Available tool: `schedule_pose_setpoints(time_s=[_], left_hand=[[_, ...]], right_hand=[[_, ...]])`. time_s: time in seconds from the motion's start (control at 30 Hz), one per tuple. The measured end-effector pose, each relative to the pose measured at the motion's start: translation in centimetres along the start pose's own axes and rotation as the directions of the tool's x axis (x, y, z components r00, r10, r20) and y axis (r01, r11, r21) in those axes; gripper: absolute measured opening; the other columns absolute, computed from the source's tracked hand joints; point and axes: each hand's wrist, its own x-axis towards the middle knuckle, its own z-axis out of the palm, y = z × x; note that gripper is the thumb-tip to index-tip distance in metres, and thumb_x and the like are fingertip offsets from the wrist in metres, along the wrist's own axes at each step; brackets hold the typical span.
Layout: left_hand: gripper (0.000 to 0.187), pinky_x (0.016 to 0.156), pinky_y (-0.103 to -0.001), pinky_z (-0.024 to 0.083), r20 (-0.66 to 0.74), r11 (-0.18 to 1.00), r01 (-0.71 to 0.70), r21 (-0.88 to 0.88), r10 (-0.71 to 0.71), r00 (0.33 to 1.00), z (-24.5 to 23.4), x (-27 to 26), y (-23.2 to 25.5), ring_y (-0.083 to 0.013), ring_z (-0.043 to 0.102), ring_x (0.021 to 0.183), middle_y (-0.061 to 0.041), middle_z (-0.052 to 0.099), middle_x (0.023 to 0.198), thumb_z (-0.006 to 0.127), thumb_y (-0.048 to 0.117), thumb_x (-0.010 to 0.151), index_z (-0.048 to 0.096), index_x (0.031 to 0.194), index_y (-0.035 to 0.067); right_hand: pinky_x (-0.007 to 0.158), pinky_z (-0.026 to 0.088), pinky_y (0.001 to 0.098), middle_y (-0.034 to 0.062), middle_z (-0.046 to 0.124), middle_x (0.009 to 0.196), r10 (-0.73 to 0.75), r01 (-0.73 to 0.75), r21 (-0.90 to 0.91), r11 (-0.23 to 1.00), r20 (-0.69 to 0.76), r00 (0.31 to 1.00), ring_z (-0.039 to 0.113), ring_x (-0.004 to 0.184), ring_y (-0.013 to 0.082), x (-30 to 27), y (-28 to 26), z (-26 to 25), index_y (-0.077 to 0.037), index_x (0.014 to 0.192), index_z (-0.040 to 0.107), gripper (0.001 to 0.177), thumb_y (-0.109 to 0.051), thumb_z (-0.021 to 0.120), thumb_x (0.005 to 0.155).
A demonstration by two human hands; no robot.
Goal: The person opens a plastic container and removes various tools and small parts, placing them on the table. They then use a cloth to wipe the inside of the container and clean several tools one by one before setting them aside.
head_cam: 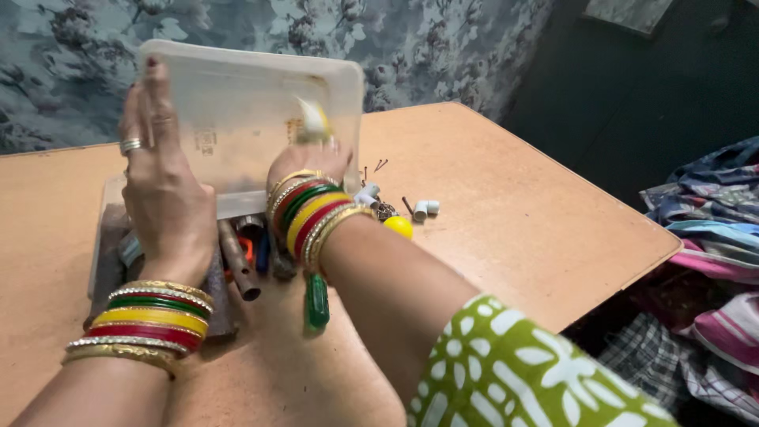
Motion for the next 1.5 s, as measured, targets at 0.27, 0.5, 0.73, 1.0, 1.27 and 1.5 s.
schedule_pose_setpoints(time_s=[0.27, 0.5, 0.73, 1.0, 1.27, 1.5], left_hand=[[0.107, 0.07, -0.035, 0.061, 0.021, 0.992, 0.048, -0.117, -0.046, 0.999, 0.1, 0.4, 0.8, -0.0334, 0.072, 0.101, -0.017, 0.032, 0.169, 0.064, -0.017, 0.085, 0.013, 0.166, 0.03], [0.114, 0.107, -0.04, 0.053, -0.087, 0.997, -0.009, -0.071, 0.003, 0.996, -1.5, 0.3, 0.4, -0.0377, 0.051, 0.148, -0.017, 0.034, 0.169, 0.054, -0.025, 0.081, 0.014, 0.171, 0.03], [0.106, 0.114, -0.038, 0.053, -0.298, 0.95, -0.176, -0.257, 0.095, 0.95, -3.0, 4.8, 0.1, -0.0381, 0.043, 0.152, -0.024, 0.025, 0.166, 0.049, -0.024, 0.091, 0.005, 0.171, 0.029], [0.063, 0.106, -0.035, 0.053, 0.026, 0.58, 0.262, -0.771, -0.382, 0.924, -5.1, 8.5, -0.2, -0.0229, 0.061, 0.122, -0.013, 0.05, 0.133, 0.047, -0.013, 0.078, 0.033, 0.135, 0.01], [0.031, 0.068, -0.031, 0.047, 0.099, 0.444, 0.451, -0.774, -0.618, 0.78, -7.6, 9.8, 1.8, -0.0132, 0.059, 0.078, -0.006, 0.063, 0.094, 0.051, 0.008, 0.088, 0.059, 0.117, 0.005], [0.026, 0.055, -0.033, 0.042, -0.017, 0.61, 0.471, -0.637, -0.622, 0.783, -8.5, 10.7, 3.0, -0.0126, 0.057, 0.063, -0.008, 0.067, 0.079, 0.057, 0.026, 0.101, 0.072, 0.103, 0.005]], right_hand=[[0.097, 0.054, 0.047, 0.0224, 0.07, 0.116, -0.32, 0.402, 0.617, 0.677, -0.245, 0.915, 0.068, 0.112, 0.039, -1.5, -2.0, 1.1, -0.004, 0.127, 0.064, 0.048, -0.027, 0.072, 0.086], [0.089, 0.057, 0.0455, 0.0134, 0.075, 0.113, -0.34, 0.369, 0.224, 0.902, -0.159, 0.927, 0.073, 0.103, 0.0318, -0.6, -0.6, 1.5, -0.018, 0.114, 0.076, 0.029, -0.031, 0.063, 0.092], [0.081, 0.058, 0.0468, 0.0166, 0.068, 0.12, -0.268, 0.584, 0.383, 0.716, -0.621, 0.736, 0.071, 0.1, 0.0348, 0.5, -2.1, -4.4, -0.014, 0.142, 0.053, 0.048, -0.01, 0.06, 0.095], [0.116, 0.049, 0.0382, 0.0063, 0.055, 0.15, -0.58, 0.906, -0.024, 0.423, -0.775, 0.25, 0.053, 0.142, 0.0269, 0.1, -4.6, -7.3, -0.017, 0.143, 0.054, 0.053, -0.016, 0.067, 0.091], [0.109, 0.038, 0.0432, 0.0025, 0.039, 0.163, -0.667, 0.695, -0.349, 0.629, -0.701, 0.251, 0.04, 0.146, 0.0231, 0.1, -5.3, -8.6, -0.025, 0.152, 0.044, 0.068, -0.019, 0.071, 0.09], [0.111, 0.033, 0.0423, 0.0005, 0.037, 0.159, -0.492, 0.448, -0.384, 0.807, -0.857, 0.153, 0.036, 0.145, 0.0255, -0.6, -4.7, -9.0, -0.027, 0.157, 0.039, 0.088, -0.018, 0.079, 0.079]])
